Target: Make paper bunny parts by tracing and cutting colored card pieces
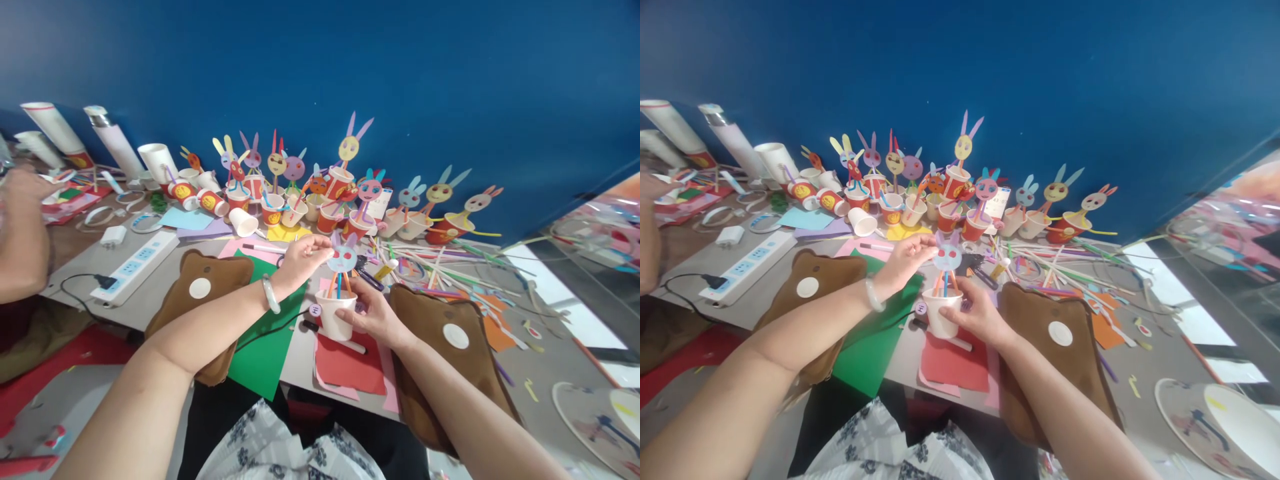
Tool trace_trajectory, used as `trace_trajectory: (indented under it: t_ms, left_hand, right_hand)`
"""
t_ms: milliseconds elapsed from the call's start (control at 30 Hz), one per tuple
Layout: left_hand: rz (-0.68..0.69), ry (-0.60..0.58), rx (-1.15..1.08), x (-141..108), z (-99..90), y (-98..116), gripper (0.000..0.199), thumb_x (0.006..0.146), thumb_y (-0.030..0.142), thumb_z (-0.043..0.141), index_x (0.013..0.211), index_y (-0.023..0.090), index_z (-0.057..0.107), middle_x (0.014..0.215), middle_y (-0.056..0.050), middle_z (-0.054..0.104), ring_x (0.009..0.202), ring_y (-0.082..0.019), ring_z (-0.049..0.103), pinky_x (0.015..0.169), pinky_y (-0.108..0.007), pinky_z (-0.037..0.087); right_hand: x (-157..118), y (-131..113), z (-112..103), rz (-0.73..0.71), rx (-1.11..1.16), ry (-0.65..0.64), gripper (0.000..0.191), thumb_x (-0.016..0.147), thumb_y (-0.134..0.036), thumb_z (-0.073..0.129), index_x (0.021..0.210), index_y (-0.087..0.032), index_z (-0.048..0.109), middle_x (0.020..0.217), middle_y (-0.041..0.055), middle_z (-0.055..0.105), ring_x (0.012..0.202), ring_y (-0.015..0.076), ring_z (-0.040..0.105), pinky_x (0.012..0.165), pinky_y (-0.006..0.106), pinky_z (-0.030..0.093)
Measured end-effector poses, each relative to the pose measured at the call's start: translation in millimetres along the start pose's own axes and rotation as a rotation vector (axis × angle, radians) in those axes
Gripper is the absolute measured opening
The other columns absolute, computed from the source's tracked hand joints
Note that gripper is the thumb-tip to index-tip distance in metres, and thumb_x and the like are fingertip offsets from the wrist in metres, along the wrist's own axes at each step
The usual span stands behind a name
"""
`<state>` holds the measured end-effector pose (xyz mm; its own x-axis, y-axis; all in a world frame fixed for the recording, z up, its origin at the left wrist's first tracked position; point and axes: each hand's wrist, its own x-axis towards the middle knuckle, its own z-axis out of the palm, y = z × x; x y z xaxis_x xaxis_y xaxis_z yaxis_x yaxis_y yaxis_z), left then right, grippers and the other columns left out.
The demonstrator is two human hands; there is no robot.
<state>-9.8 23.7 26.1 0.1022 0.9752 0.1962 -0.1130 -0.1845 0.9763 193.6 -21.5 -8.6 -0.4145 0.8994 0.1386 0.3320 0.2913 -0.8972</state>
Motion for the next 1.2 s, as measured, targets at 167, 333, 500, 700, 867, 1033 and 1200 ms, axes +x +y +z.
trace_trajectory:
  t_ms: [167, 333, 500, 700, 867, 1033, 1200]
  left_hand:
    - [0.034, 0.030, -0.005, 2, -0.4, -4, 0.013, 0.077, 0.027, 0.069, 0.079, 0.015, 0.065, 0.089, -0.005, 0.067, 0.088, -0.014, 0.062, 0.085, -0.027, 0.049]
    - [0.051, 0.030, -0.011, 3, -1.3, -6, 0.012, 0.076, 0.026, 0.070, 0.079, 0.015, 0.066, 0.092, -0.005, 0.068, 0.090, -0.015, 0.062, 0.086, -0.028, 0.048]
    - [0.081, 0.041, -0.001, 4, -2.1, -7, 0.011, 0.075, 0.025, 0.071, 0.077, 0.016, 0.067, 0.095, -0.006, 0.069, 0.089, -0.016, 0.062, 0.084, -0.029, 0.048]
    - [0.122, 0.029, 0.013, 4, -3.1, -8, 0.009, 0.077, 0.024, 0.070, 0.077, 0.016, 0.066, 0.096, -0.006, 0.068, 0.091, -0.016, 0.063, 0.085, -0.029, 0.049]
    - [0.153, 0.030, 0.001, 3, -2.6, -10, 0.008, 0.077, 0.023, 0.069, 0.078, 0.016, 0.065, 0.097, -0.006, 0.068, 0.093, -0.016, 0.063, 0.086, -0.030, 0.050]
    - [0.152, 0.032, -0.016, 3, -1.4, -10, 0.008, 0.077, 0.023, 0.068, 0.077, 0.017, 0.063, 0.093, -0.004, 0.067, 0.090, -0.015, 0.062, 0.084, -0.028, 0.049]
    - [0.056, 0.012, -0.019, 2, -0.8, -4, 0.009, 0.076, 0.023, 0.067, 0.081, 0.017, 0.064, 0.083, -0.002, 0.066, 0.081, -0.013, 0.061, 0.078, -0.027, 0.050]
  right_hand:
    - [0, 3, 0, -0.011, -0.027, -0.018, 0.051, 0.080, -0.046, 0.075, 0.121, -0.020, 0.063, 0.113, 0.0090, 0.070, 0.098, 0.0252, 0.067, 0.083, 0.036, 0.055]
    - [0, 4, 0, -0.013, -0.054, -0.026, 0.051, 0.081, -0.048, 0.073, 0.121, -0.019, 0.062, 0.110, 0.0091, 0.070, 0.095, 0.0243, 0.066, 0.081, 0.035, 0.054]
    - [-1, 4, 0, 0.002, -0.043, -0.038, 0.052, 0.082, -0.049, 0.072, 0.123, -0.018, 0.061, 0.114, 0.0105, 0.069, 0.098, 0.0255, 0.066, 0.082, 0.035, 0.054]
    - [0, 2, 1, -0.047, -0.052, -0.035, 0.049, 0.082, -0.048, 0.072, 0.121, -0.019, 0.062, 0.111, 0.0097, 0.070, 0.098, 0.0256, 0.067, 0.083, 0.036, 0.053]
    - [-1, 1, 2, -0.057, -0.069, -0.027, 0.048, 0.082, -0.048, 0.072, 0.118, -0.018, 0.063, 0.109, 0.0104, 0.070, 0.096, 0.0255, 0.066, 0.083, 0.036, 0.053]
    - [-1, -1, 2, -0.063, -0.076, -0.021, 0.049, 0.082, -0.048, 0.072, 0.119, -0.018, 0.063, 0.107, 0.0100, 0.071, 0.093, 0.0247, 0.066, 0.081, 0.035, 0.053]
    - [-2, -1, 2, -0.044, -0.080, -0.021, 0.048, 0.082, -0.048, 0.072, 0.117, -0.018, 0.063, 0.103, 0.0085, 0.070, 0.089, 0.0229, 0.065, 0.075, 0.032, 0.052]
